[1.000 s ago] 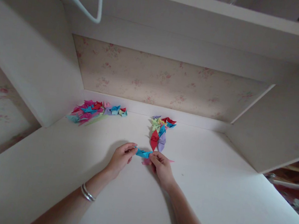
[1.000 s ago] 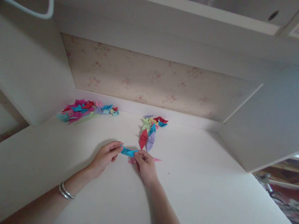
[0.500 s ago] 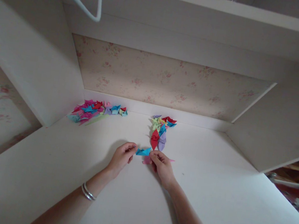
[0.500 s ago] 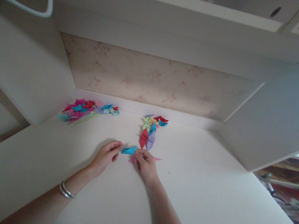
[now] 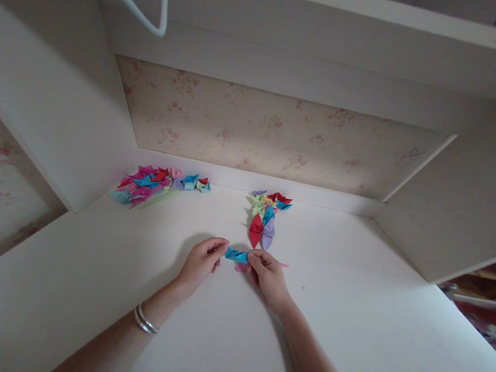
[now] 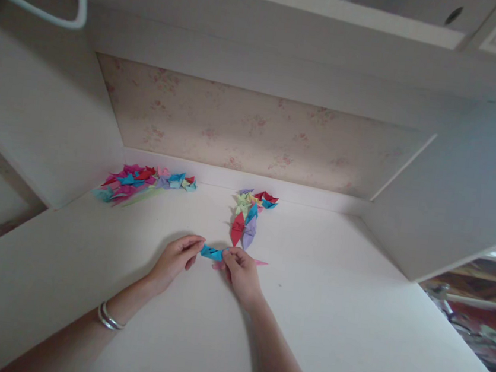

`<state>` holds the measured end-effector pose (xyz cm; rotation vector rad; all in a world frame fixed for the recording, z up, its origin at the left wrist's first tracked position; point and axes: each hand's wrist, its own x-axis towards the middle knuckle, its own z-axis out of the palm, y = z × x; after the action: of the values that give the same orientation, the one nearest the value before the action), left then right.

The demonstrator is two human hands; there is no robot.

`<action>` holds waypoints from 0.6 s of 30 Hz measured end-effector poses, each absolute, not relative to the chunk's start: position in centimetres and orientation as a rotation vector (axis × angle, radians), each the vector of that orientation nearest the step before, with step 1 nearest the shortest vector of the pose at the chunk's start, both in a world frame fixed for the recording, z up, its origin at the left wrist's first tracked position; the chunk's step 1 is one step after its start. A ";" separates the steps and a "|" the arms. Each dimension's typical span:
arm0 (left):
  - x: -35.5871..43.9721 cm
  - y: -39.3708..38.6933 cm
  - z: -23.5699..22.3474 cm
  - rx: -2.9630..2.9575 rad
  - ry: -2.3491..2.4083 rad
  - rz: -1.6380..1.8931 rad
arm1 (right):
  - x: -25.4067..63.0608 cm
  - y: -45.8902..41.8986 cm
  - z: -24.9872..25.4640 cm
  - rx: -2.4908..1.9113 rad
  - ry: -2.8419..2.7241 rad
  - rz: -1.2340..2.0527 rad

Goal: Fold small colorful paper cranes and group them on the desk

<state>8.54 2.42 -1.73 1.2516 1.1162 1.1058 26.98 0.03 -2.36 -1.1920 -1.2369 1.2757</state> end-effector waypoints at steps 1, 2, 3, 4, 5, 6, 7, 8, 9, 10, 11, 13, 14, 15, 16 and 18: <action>8.6 2.4 -1.7 1.244 1.114 1.110 | 27.0 0.0 -2.3 -1.188 -1.227 1.275; 8.6 2.4 -1.7 1.238 1.113 1.114 | 27.0 0.0 -2.3 -1.185 -1.216 1.272; 8.6 2.4 -1.7 1.235 1.113 1.115 | 27.0 0.0 -2.3 -1.183 -1.206 1.269; 8.6 2.4 -1.6 1.239 1.118 1.111 | 27.0 0.0 -2.2 -1.183 -1.195 1.264; 8.7 2.3 -1.6 1.252 1.128 1.104 | 26.9 0.0 -2.2 -1.185 -1.182 1.261; 8.7 2.3 -1.6 1.272 1.143 1.093 | 26.9 0.0 -2.1 -1.187 -1.168 1.262; 8.7 2.3 -1.7 1.299 1.162 1.077 | 26.8 0.0 -2.1 -1.190 -1.152 1.266; 8.7 2.3 -1.8 1.331 1.179 1.060 | 26.8 0.0 -2.0 -1.192 -1.135 1.271; 8.7 2.2 -1.9 1.365 1.190 1.044 | 26.8 0.1 -2.0 -1.196 -1.120 1.276; 8.8 2.2 -2.1 1.398 1.195 1.030 | 26.8 0.1 -2.0 -1.201 -1.105 1.279; 8.8 2.2 -2.2 1.428 1.193 1.019 | 26.8 0.1 -2.0 -1.206 -1.093 1.278; 8.8 2.1 -2.4 1.478 1.182 1.003 | 26.8 0.2 -2.0 -1.223 -1.074 1.258; 8.8 2.1 -2.5 1.504 1.179 0.994 | 26.9 0.2 -2.1 -1.228 -1.066 1.242; 8.9 2.0 -2.5 1.534 1.179 0.983 | 27.0 0.2 -2.2 -1.229 -1.056 1.225; 8.9 1.9 -2.5 1.575 1.182 0.970 | 27.0 0.2 -2.3 -1.226 -1.049 1.210; 9.0 1.8 -2.3 1.682 1.194 0.946 | 27.2 0.1 -2.3 -1.214 -1.031 1.186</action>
<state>8.97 1.80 -2.26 1.6819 1.1940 0.9461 27.16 0.11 -2.30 -1.2136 -1.0313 1.1865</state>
